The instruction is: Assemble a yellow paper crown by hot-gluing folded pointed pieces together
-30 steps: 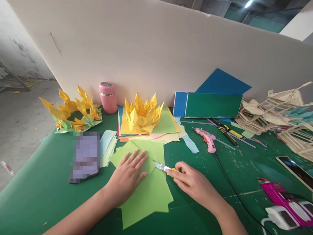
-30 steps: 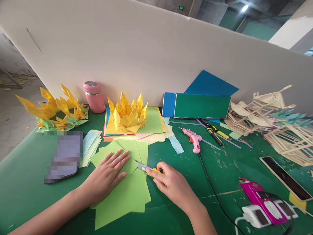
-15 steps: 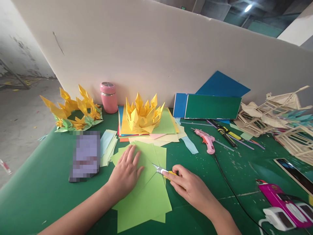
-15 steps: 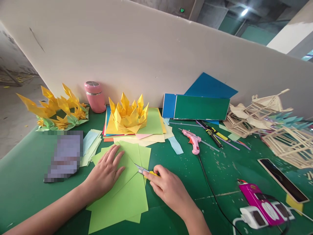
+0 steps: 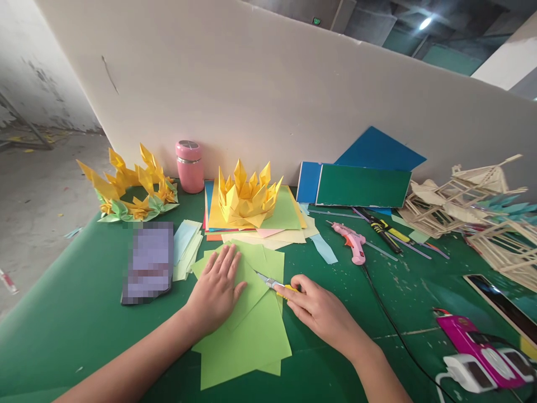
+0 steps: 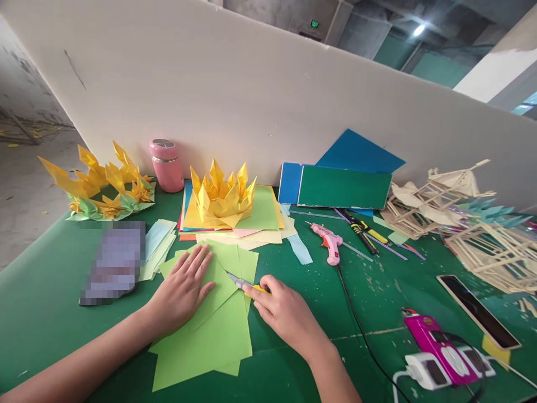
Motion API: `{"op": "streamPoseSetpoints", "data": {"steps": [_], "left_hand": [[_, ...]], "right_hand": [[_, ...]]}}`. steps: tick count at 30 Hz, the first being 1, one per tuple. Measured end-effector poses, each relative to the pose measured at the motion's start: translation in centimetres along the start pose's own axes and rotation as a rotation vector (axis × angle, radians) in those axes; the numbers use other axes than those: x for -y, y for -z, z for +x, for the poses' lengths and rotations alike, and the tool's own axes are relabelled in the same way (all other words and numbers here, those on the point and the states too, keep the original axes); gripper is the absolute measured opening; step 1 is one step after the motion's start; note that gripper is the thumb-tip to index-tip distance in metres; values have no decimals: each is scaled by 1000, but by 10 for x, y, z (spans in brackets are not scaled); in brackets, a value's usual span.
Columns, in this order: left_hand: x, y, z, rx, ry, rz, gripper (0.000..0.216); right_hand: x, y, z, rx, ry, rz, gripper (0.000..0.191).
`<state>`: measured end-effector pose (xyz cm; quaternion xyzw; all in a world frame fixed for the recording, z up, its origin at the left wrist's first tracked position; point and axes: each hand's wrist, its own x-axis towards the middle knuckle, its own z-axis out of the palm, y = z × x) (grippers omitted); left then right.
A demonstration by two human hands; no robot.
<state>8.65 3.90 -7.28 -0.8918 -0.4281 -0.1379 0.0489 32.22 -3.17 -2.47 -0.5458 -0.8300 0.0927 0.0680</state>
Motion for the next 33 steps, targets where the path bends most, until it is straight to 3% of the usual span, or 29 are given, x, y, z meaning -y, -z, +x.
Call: {"op": "streamPoseSetpoints", "data": {"steps": [14, 33], "left_hand": [[2, -10, -3, -81, -20, -2, 63], [0, -8, -2, -89, -36, 74, 63]], "right_hand": [[-7, -4, 27, -27, 59, 10, 38], [-9, -7, 67, -56, 106, -45, 39]]}}
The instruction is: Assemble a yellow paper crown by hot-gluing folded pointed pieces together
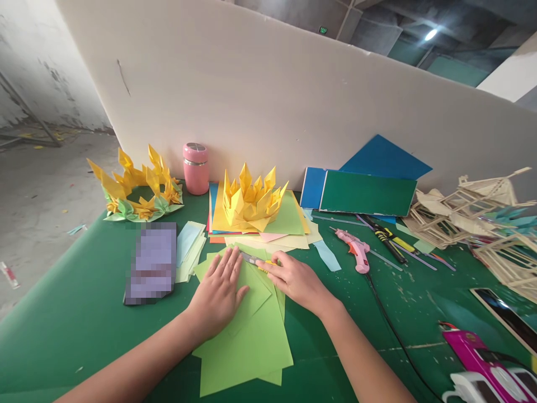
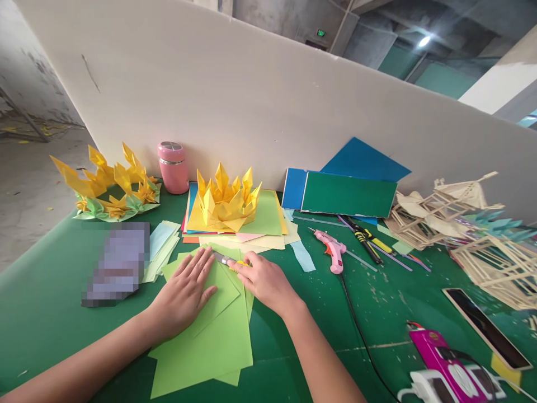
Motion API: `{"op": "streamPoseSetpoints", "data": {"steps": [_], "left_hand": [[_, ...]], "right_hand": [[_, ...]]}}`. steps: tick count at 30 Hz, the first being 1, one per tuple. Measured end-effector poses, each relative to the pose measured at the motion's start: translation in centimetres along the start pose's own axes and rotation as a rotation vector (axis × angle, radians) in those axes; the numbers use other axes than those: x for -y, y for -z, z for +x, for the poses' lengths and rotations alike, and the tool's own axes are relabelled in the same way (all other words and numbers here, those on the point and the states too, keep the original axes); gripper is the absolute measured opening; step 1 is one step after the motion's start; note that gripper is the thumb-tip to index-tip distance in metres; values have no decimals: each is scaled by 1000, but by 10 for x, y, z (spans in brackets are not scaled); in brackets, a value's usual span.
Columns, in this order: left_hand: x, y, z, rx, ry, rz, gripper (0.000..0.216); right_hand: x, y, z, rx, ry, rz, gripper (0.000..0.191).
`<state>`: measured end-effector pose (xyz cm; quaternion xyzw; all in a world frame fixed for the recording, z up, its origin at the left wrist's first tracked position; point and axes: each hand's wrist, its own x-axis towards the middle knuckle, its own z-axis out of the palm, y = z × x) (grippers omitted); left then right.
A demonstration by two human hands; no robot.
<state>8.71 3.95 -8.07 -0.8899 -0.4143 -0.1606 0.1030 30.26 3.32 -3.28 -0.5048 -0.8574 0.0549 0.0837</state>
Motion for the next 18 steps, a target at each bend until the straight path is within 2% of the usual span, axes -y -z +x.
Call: {"op": "streamPoseSetpoints", "data": {"steps": [10, 18], "left_hand": [[1, -1, -1, 0, 10, -5, 61], [1, 1, -2, 31, 9, -71, 51]], "right_hand": [[1, -8, 9, -34, 0, -46, 41], [-13, -7, -11, -175, -23, -71, 39]]}}
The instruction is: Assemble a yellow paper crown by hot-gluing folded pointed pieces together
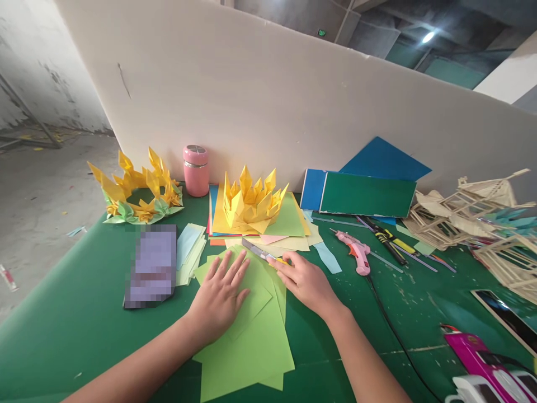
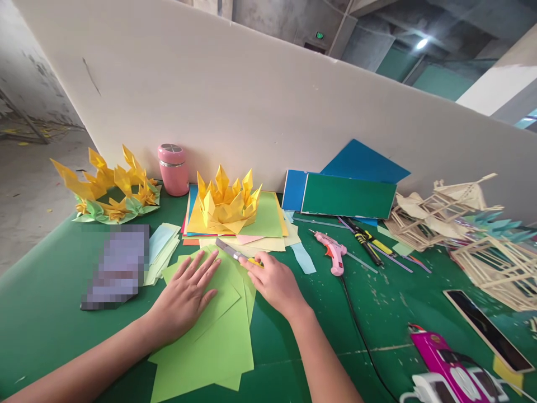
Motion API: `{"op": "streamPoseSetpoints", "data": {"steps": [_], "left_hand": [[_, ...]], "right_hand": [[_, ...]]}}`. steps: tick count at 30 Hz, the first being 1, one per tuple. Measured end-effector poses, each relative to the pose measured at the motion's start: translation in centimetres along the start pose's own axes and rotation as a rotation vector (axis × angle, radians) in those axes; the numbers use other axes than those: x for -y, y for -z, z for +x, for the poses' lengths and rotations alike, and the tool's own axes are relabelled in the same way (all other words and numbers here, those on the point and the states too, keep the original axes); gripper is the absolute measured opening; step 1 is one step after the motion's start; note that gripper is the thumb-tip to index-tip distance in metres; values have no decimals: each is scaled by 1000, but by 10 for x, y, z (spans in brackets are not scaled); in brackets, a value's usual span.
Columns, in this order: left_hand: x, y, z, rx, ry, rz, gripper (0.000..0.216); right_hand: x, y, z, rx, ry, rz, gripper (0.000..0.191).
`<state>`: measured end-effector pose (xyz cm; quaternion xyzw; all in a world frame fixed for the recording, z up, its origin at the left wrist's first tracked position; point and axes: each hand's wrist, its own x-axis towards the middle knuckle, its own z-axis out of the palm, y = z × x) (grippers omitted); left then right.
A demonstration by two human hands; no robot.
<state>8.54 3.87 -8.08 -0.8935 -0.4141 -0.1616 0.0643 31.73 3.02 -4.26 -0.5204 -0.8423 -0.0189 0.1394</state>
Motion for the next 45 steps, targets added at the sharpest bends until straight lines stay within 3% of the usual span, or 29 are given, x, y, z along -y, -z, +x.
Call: {"op": "streamPoseSetpoints", "data": {"steps": [11, 15, 19, 23, 35, 40, 45], "left_hand": [[-4, 20, 9, 70, -23, -79, 41], [-5, 21, 10, 47, -12, -80, 37], [-5, 19, 8, 30, -17, -94, 31], [-6, 18, 8, 2, -12, -115, 27], [-4, 16, 5, -115, 7, -136, 26], [-6, 19, 6, -117, 24, -130, 23], [-8, 28, 8, -116, 92, -150, 25]], "right_hand": [[-22, -1, -23, -124, -203, -91, 38], [-8, -3, -13, -200, -164, -59, 35], [17, -9, 3, -119, -99, 66, 37], [32, -18, 14, -80, -140, 58, 42], [36, -29, 14, -167, -164, 200, 58], [44, -31, 14, -191, -210, 471, 57], [45, -28, 15, -241, -388, 999, 70]]}}
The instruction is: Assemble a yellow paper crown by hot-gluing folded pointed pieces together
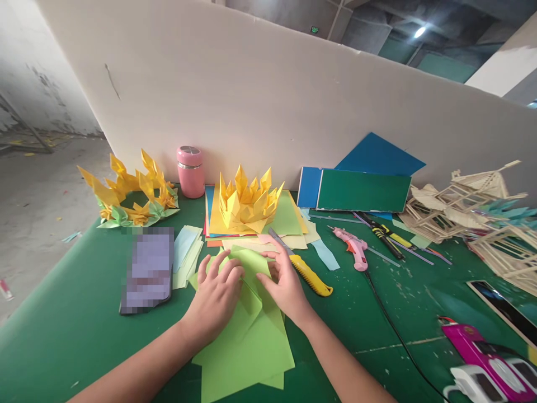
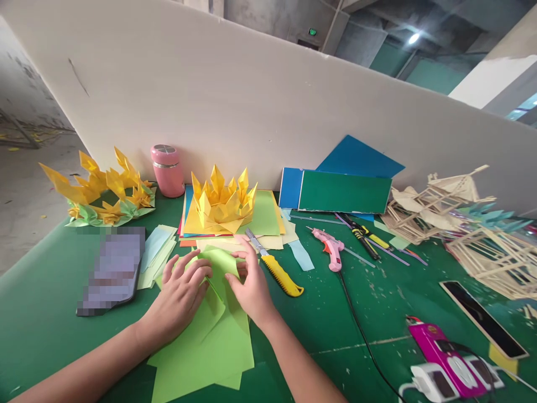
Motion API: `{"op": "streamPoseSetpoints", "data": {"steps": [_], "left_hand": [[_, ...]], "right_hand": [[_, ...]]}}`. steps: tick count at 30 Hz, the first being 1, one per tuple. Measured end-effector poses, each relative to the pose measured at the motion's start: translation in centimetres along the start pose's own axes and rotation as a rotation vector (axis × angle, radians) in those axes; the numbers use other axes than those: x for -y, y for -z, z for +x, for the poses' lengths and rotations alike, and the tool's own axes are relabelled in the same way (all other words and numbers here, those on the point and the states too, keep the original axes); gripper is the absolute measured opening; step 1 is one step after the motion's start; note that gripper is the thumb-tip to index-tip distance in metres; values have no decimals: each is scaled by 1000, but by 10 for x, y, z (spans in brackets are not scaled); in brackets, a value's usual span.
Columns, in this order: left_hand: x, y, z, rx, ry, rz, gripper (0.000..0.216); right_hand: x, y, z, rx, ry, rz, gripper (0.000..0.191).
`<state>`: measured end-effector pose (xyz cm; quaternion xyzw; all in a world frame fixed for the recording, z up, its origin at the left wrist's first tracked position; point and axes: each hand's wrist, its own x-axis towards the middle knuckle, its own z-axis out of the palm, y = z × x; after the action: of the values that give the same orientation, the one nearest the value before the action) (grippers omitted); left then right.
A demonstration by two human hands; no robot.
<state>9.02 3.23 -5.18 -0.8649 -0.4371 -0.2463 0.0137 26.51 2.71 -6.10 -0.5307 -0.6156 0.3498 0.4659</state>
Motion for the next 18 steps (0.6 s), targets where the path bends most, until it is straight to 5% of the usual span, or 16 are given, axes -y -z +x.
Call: {"op": "streamPoseSetpoints", "data": {"steps": [6, 13, 18], "left_hand": [[1, 10, 3, -5, -67, -90, 31], [1, 7, 5, 77, -95, -143, 32], [1, 8, 7, 6, -13, -242, 24]], "right_hand": [[4, 20, 4, -27, -153, 317, 90], [23, 63, 4, -251, -33, 340, 97], [30, 73, -1, -509, 174, 193, 85]]}}
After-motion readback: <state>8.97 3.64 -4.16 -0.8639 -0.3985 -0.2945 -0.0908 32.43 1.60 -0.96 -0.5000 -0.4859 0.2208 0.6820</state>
